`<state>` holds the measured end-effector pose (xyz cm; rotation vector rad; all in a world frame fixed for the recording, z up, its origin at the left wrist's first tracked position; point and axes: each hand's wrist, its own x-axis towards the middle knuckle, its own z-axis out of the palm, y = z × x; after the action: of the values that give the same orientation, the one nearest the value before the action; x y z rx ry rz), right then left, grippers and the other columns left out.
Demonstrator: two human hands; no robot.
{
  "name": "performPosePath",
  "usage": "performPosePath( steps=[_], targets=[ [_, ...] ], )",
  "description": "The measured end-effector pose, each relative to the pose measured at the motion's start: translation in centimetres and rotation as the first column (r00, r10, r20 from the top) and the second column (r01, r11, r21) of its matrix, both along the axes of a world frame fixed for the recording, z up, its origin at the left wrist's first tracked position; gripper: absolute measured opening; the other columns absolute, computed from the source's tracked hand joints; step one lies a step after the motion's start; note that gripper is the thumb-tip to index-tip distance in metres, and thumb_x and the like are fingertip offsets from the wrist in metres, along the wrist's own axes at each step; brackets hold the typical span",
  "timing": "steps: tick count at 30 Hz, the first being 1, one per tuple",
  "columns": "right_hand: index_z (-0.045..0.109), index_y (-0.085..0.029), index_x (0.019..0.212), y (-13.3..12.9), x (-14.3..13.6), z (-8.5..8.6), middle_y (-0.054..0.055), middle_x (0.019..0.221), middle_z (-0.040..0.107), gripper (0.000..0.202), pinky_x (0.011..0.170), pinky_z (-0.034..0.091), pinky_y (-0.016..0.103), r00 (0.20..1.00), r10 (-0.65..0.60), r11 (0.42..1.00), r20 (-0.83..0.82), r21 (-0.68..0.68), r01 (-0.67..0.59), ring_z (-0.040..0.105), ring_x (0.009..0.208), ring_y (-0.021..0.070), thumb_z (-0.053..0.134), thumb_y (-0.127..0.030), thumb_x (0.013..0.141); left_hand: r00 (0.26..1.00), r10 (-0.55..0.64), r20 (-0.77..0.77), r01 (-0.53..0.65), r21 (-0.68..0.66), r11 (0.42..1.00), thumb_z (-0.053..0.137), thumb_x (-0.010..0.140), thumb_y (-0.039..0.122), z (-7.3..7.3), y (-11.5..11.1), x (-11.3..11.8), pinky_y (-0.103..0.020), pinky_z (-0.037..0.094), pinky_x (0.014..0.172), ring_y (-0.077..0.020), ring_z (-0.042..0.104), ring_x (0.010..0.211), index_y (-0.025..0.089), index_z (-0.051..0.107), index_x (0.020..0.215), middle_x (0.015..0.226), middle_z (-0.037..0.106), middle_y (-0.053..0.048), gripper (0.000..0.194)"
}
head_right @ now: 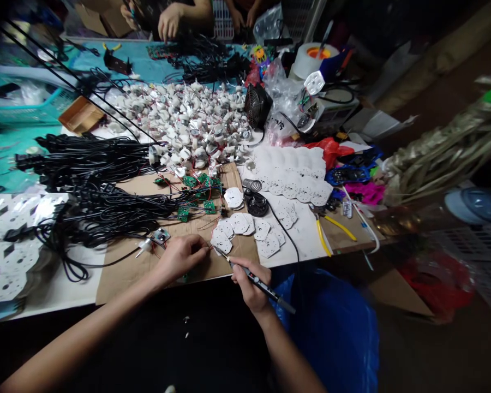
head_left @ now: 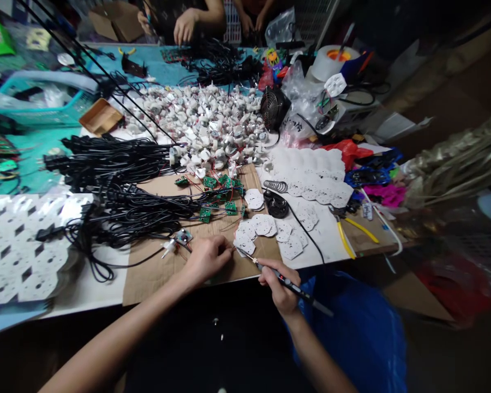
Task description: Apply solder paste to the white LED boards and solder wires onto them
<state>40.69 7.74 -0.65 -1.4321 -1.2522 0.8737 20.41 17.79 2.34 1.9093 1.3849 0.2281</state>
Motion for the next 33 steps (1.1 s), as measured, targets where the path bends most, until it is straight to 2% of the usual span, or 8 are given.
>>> performPosePath(
  steps=[6, 12, 18, 33],
  targets=[
    [0.077, -0.025, 0.102, 0.01, 0.0, -0.12, -0.001, 0.064, 0.073, 0.021, 0.054, 0.057, 0.025, 0.999, 0.021, 0.999, 0.047, 0.028, -0.022, 0.068, 0.051, 0.0144, 0.058, -0.028, 0.093, 1.0, -0.011, -0.019, 0.011, -0.002, 1.0, 0.057, 0.084, 0.021, 0.0, 0.06, 0.06, -0.026, 0.04, 0.065, -0.0163, 0.064, 0.068, 0.017, 0.066, 0.076, 0.074, 0.071, -0.003, 0.012],
    [0.077, -0.022, 0.1, -0.01, -0.02, -0.34, -0.002, 0.058, 0.07, 0.023, 0.051, 0.056, 0.025, 0.996, -0.058, 0.998, -0.063, -0.03, 0.056, 0.065, 0.047, 0.0137, 0.058, -0.033, 0.093, 0.999, -0.022, -0.037, 0.022, 0.0, 1.0, 0.057, 0.084, 0.02, -0.44, 0.06, -0.02, -0.026, 0.039, 0.066, -0.0163, 0.064, 0.07, 0.017, 0.067, 0.078, 0.077, 0.072, -0.004, 0.011],
    [0.076, -0.022, 0.1, 0.28, -0.2, -0.03, -0.003, 0.06, 0.07, 0.021, 0.049, 0.055, 0.021, 0.994, -0.041, 0.998, -0.102, -0.046, 0.037, 0.064, 0.047, 0.0118, 0.059, -0.031, 0.093, 0.996, -0.048, -0.073, 0.049, 0.019, 0.999, 0.058, 0.086, 0.023, -0.64, 0.09, -0.1, -0.026, 0.039, 0.066, -0.0166, 0.064, 0.071, 0.016, 0.066, 0.077, 0.077, 0.071, -0.005, 0.013],
    [0.076, -0.023, 0.103, 0.19, -0.16, -0.09, -0.002, 0.061, 0.071, 0.022, 0.053, 0.056, 0.024, 1.0, 0.012, 1.0, -0.018, -0.019, -0.012, 0.066, 0.048, 0.0128, 0.059, -0.03, 0.093, 0.992, -0.084, -0.093, 0.085, 0.006, 0.996, 0.057, 0.086, 0.023, -0.74, 0.29, -0.2, -0.025, 0.039, 0.065, -0.0164, 0.064, 0.071, 0.017, 0.066, 0.079, 0.077, 0.071, -0.005, 0.013]
  ],
)
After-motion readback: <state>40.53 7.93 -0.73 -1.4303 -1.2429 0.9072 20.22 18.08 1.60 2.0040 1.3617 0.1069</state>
